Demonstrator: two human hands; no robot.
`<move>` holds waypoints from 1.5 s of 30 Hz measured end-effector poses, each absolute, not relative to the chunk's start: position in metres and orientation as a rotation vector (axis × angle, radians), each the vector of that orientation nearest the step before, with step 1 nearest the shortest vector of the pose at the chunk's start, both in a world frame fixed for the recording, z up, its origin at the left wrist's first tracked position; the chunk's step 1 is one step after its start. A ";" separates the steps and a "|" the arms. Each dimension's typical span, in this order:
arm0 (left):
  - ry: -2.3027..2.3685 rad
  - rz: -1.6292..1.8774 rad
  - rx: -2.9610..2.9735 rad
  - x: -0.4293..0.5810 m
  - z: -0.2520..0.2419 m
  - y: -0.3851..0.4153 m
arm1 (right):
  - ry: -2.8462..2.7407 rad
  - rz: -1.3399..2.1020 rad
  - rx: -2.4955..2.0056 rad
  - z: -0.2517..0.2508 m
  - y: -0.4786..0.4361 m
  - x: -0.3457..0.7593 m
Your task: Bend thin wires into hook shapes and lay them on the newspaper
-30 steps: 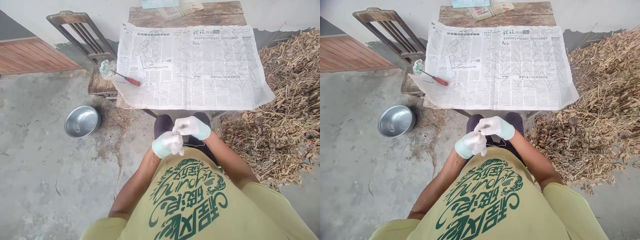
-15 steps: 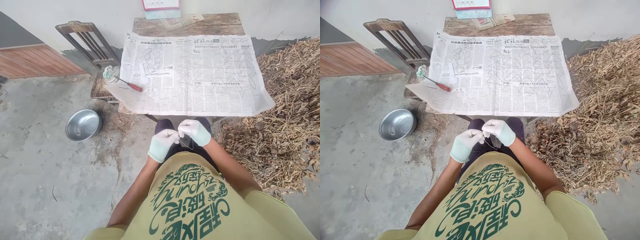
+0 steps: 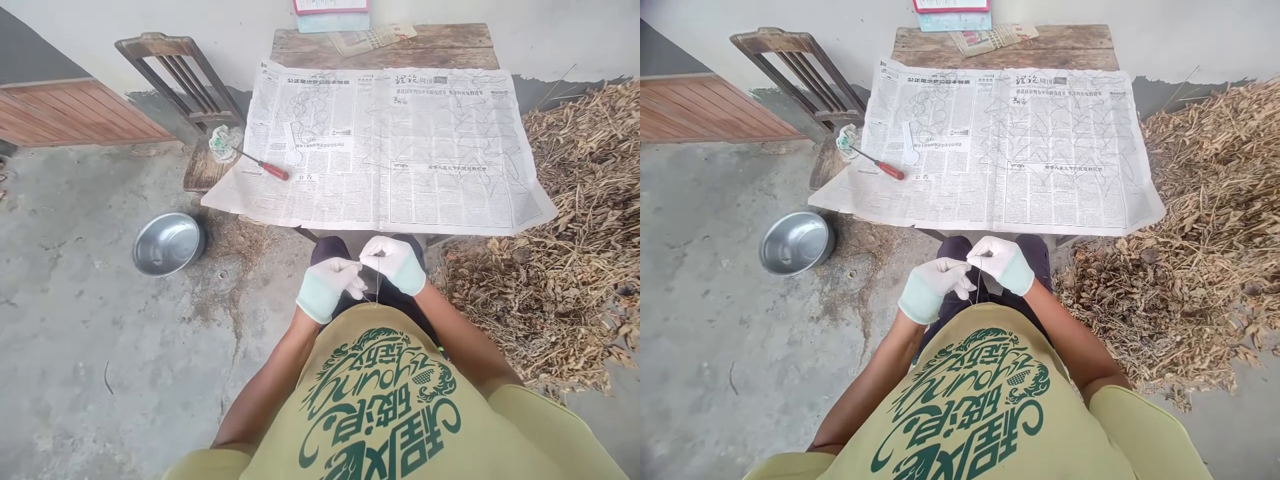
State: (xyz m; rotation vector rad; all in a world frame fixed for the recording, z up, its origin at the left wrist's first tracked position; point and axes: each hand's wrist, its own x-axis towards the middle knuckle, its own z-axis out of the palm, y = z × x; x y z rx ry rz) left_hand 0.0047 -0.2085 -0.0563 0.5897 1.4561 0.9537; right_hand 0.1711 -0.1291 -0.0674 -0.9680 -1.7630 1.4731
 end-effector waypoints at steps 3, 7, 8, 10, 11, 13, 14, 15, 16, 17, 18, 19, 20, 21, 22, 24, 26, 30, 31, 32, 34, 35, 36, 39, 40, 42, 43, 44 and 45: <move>1.552 0.952 0.654 0.007 -0.057 -0.208 | -1.747 1.411 -1.047 -0.066 -0.132 0.169; 1.660 0.942 0.717 0.008 -0.056 -0.209 | -1.699 1.333 -1.043 -0.068 -0.134 0.169; 1.678 0.932 0.717 0.009 -0.055 -0.209 | -1.694 1.314 -1.037 -0.069 -0.135 0.169; 1.695 0.917 0.697 0.009 -0.054 -0.210 | -1.693 1.279 -1.027 -0.071 -0.138 0.169; 1.694 0.917 0.684 0.010 -0.054 -0.210 | -1.688 1.264 -1.022 -0.072 -0.139 0.168; 1.683 0.928 0.655 0.010 -0.054 -0.211 | -1.656 1.250 -1.003 -0.074 -0.141 0.168; 1.679 0.942 0.641 0.011 -0.054 -0.212 | -1.640 1.260 -0.989 -0.075 -0.141 0.169; 1.680 0.961 0.633 0.011 -0.055 -0.213 | -1.630 1.287 -0.975 -0.076 -0.140 0.170; 1.687 0.985 0.629 0.012 -0.055 -0.214 | -1.621 1.330 -0.963 -0.076 -0.139 0.172; 1.705 1.012 0.629 0.012 -0.056 -0.215 | -1.610 1.385 -0.954 -0.076 -0.137 0.175; 1.732 1.041 0.632 0.013 -0.057 -0.215 | -1.594 1.444 -0.949 -0.077 -0.136 0.178; 1.770 1.069 0.640 0.013 -0.058 -0.215 | -1.571 1.498 -0.946 -0.077 -0.134 0.182; 1.813 1.090 0.649 0.013 -0.058 -0.215 | -1.545 1.548 -0.941 -0.077 -0.134 0.186; 1.853 1.103 0.657 0.014 -0.059 -0.214 | -1.519 1.591 -0.931 -0.076 -0.135 0.189; 1.888 1.110 0.661 0.014 -0.059 -0.212 | -1.506 1.636 -0.917 -0.076 -0.137 0.192; 1.930 1.108 0.665 0.015 -0.059 -0.209 | -1.493 1.739 -0.927 -0.075 -0.146 0.193; 1.945 1.109 0.671 0.016 -0.058 -0.206 | -1.459 1.794 -1.092 -0.074 -0.159 0.189; 1.947 1.096 0.675 0.017 -0.061 -0.208 | -1.380 1.784 -1.303 -0.069 -0.175 0.177; 1.944 1.090 0.681 0.018 -0.063 -0.209 | -1.375 1.767 -1.324 -0.068 -0.175 0.176; 1.940 1.088 0.691 0.018 -0.065 -0.211 | -1.374 1.745 -1.350 -0.066 -0.173 0.177; 1.919 1.102 0.734 0.018 -0.069 -0.215 | -1.389 1.708 -1.404 -0.062 -0.169 0.180; 1.895 1.110 0.755 0.017 -0.070 -0.217 | -1.406 1.695 -1.418 -0.061 -0.166 0.182; 1.864 1.116 0.769 0.017 -0.070 -0.218 | -1.426 1.690 -1.421 -0.059 -0.164 0.184; 1.771 1.113 0.791 0.015 -0.067 -0.219 | -1.498 1.692 -1.404 -0.056 -0.160 0.190; 1.749 1.107 0.795 0.014 -0.066 -0.220 | -1.521 1.692 -1.402 -0.056 -0.160 0.192; 1.725 1.096 0.810 0.013 -0.065 -0.220 | -1.580 1.681 -1.394 -0.056 -0.159 0.194; 1.720 1.089 0.819 0.013 -0.065 -0.221 | -1.613 1.670 -1.386 -0.057 -0.158 0.195; 1.717 1.082 0.825 0.012 -0.066 -0.221 | -1.649 1.655 -1.376 -0.058 -0.157 0.196; 1.714 1.075 0.830 0.012 -0.067 -0.221 | -1.686 1.637 -1.363 -0.058 -0.157 0.198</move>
